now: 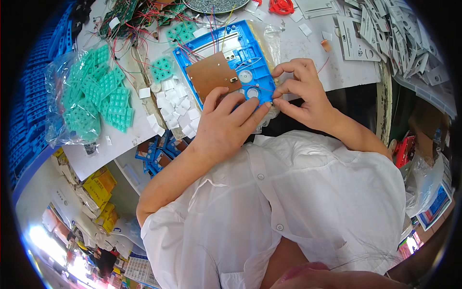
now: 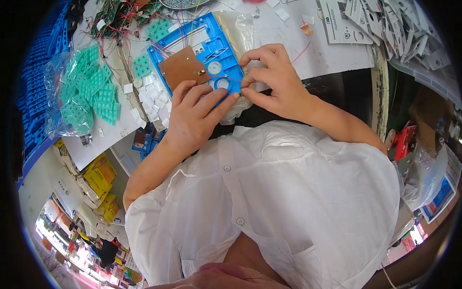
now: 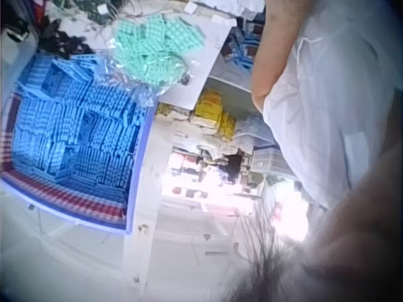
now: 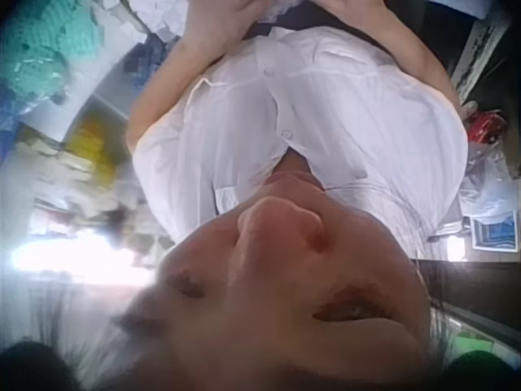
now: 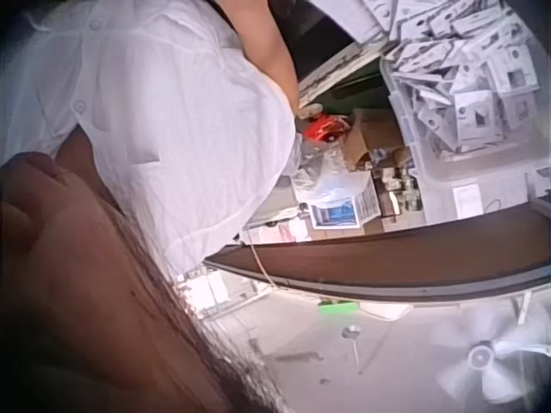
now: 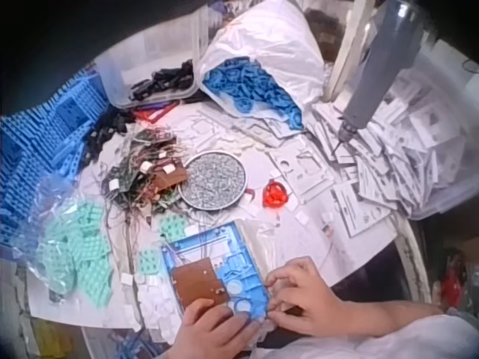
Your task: Assembling electronic components and plastic parts onto a blue toy casing using a glue gun.
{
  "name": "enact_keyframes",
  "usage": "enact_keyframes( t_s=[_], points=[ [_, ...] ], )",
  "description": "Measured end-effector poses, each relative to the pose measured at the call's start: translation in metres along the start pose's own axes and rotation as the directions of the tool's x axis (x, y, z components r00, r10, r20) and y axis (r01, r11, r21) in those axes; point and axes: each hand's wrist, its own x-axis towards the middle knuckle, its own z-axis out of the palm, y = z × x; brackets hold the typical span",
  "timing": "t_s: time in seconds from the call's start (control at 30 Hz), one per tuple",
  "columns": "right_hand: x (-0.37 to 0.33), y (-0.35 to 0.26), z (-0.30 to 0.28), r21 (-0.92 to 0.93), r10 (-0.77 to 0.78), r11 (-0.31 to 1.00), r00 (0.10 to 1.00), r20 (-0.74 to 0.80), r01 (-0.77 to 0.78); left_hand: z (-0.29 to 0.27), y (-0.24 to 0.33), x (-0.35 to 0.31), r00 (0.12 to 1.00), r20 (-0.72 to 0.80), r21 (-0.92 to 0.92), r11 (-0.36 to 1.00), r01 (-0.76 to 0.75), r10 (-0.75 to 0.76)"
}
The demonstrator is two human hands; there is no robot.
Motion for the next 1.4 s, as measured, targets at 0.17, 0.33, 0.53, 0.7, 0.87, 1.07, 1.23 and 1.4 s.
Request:
enact_keyframes(
  t_s=[0.17,0.33,0.53,0.7,0.87,1.07,1.23,1.4],
  points=[
    [0.004,-0.004,-0.004,0.156,0.156,0.973,0.982,0.104,-0.171,-0.001,0.002,0.000,0.999,0.046,0.038,0.999,-0.014,0.012],
    [0.006,-0.009,-0.008,0.083,0.153,0.982,0.977,0.148,-0.167,0.000,0.007,-0.002,0.997,0.076,0.065,0.998,-0.014,0.009],
    [0.016,-0.020,-0.009,0.093,0.218,0.967,0.957,0.190,-0.238,-0.001,0.014,-0.002,0.992,0.129,0.108,0.994,-0.001,-0.013],
    [0.065,-0.009,-0.021,-0.105,-0.009,0.994,0.997,0.081,0.018,-0.006,0.011,0.007,0.994,0.085,0.032,0.997,0.071,-0.074],
    [0.115,0.007,0.018,-0.491,-0.122,0.863,0.992,0.026,0.119,-0.010,0.005,0.006,0.976,-0.100,-0.138,0.974,0.178,-0.192],
    [0.139,-0.007,0.032,-0.631,-0.036,0.773,0.998,0.051,0.060,-0.017,-0.017,-0.008,0.948,-0.190,-0.093,0.966,0.243,-0.257],
    [0.130,-0.008,0.019,-0.508,0.054,0.861,0.997,0.057,-0.018,-0.012,-0.015,-0.008,0.959,-0.169,-0.098,0.972,0.214,-0.228],
    [0.139,-0.009,0.030,-0.641,0.042,0.767,0.999,0.024,-0.017,-0.010,-0.014,-0.004,0.972,-0.137,-0.094,0.980,0.176,-0.188]
  ],
)
